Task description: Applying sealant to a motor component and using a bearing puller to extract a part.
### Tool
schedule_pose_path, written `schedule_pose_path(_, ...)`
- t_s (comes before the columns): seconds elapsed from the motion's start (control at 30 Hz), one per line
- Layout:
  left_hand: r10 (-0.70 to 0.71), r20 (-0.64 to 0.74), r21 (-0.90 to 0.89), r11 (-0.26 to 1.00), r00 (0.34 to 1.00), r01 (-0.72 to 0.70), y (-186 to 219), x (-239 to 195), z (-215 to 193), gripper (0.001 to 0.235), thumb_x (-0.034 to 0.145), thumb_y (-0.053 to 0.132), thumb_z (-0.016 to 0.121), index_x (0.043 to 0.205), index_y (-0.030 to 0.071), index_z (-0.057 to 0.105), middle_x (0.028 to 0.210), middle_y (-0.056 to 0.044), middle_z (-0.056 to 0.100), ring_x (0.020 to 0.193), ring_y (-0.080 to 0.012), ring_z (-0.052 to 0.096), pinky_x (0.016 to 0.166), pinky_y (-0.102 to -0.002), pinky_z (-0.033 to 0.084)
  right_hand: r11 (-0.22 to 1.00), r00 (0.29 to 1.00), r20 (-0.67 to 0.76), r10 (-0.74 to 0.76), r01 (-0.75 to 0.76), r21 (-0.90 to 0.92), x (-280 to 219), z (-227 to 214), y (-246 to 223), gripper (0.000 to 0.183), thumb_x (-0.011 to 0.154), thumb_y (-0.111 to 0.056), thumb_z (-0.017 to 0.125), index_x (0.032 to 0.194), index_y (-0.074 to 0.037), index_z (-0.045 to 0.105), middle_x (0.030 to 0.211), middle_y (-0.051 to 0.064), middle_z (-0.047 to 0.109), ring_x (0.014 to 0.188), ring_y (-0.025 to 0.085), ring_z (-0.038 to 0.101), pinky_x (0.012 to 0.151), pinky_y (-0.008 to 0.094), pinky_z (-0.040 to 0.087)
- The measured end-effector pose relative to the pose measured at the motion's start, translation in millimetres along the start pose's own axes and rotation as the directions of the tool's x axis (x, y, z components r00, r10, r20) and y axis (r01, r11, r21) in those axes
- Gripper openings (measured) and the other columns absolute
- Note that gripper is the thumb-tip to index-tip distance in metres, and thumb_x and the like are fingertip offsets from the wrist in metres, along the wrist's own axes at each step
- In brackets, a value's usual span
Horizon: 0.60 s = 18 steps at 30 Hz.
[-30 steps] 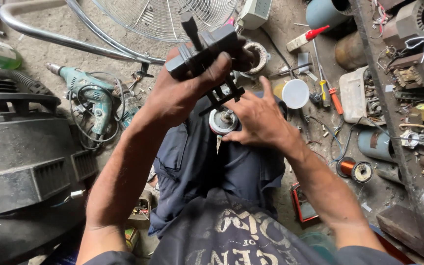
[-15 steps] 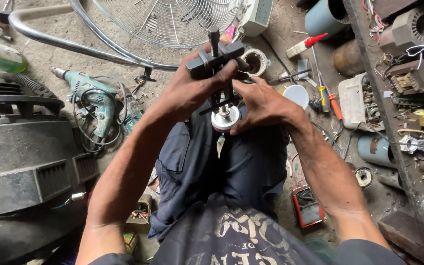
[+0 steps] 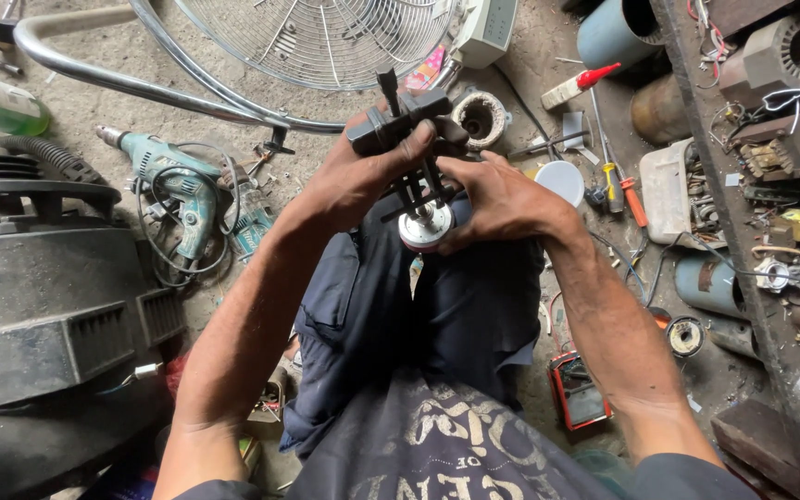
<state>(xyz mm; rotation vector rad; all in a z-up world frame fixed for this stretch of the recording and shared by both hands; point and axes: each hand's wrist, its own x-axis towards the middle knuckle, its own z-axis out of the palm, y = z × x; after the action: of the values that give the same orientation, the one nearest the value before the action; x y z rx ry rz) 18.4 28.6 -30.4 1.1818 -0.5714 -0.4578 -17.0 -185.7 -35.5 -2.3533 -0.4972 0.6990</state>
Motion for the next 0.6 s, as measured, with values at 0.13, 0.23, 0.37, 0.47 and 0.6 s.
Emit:
schedule_pose_path(0.13,0.025,0.033,-0.02,1.0,0.999,-0.024,-4.5,1.0,0.8,0.048,0.098,0.046,0.064,0.122,0.004,0.061,0.112,-0.011,0.068,0.104,-0.0206,0.065,0.094,-0.039,0.057,0.999,1.0,0.0,0.014,-0.014,-0.031,-0.1,1.5,1.9,0.065,0.055,-0.036,0.094,0.106,-0.011,0.06,0.098,0.001,0.072,0.092,0.021,0.058,0.096,0.04,0.039)
schedule_pose_path(0.23,0.006,0.049,-0.005,1.0,0.999,-0.006,-3.9,1.6,3.2,0.057,0.097,0.051,0.063,0.129,0.004,0.056,0.116,-0.012,0.064,0.11,-0.0228,0.062,0.099,-0.042,0.054,0.996,0.996,0.042,0.075,-0.077,0.049,-3.0,-0.4,11.7,0.094,0.052,-0.026,0.096,0.127,-0.001,0.045,0.128,0.012,0.056,0.121,0.027,0.049,0.108,0.04,0.035)
schedule_pose_path(0.37,-0.012,0.04,0.054,0.998,0.999,0.01,-6.5,2.7,2.7,0.063,0.094,0.056,0.062,0.129,0.004,0.057,0.099,-0.008,0.059,0.098,-0.02,0.059,0.087,-0.038,0.052,0.87,0.923,-0.288,-0.256,0.35,0.348,-11.0,-16.5,31.6,0.063,0.078,-0.028,0.07,0.136,-0.006,0.059,0.124,0.016,0.068,0.115,0.03,0.066,0.106,0.053,0.055)
schedule_pose_path(0.47,-0.053,0.016,0.034,0.998,0.998,0.052,-0.8,0.3,5.5,0.047,0.093,0.046,0.066,0.117,0.006,0.059,0.092,-0.004,0.057,0.085,-0.0146,0.055,0.075,-0.03,0.049,0.901,0.714,-0.647,-0.269,0.423,0.093,-12.5,-31.6,18.9,0.017,0.092,0.004,0.06,0.109,-0.001,0.061,0.093,0.008,0.062,0.076,0.016,0.054,0.078,0.031,0.054)
schedule_pose_path(0.6,-0.083,0.008,0.07,0.994,0.997,0.082,2.8,-1.4,8.5,0.043,0.092,0.041,0.067,0.119,0.007,0.061,0.097,-0.007,0.064,0.09,-0.0172,0.063,0.078,-0.035,0.055,0.858,0.691,-0.515,-0.507,0.464,-0.222,-2.6,-81.3,-43.8,0.035,0.112,-0.027,0.061,0.093,0.002,0.059,0.08,0.011,0.061,0.062,0.02,0.055,0.053,0.033,0.044)
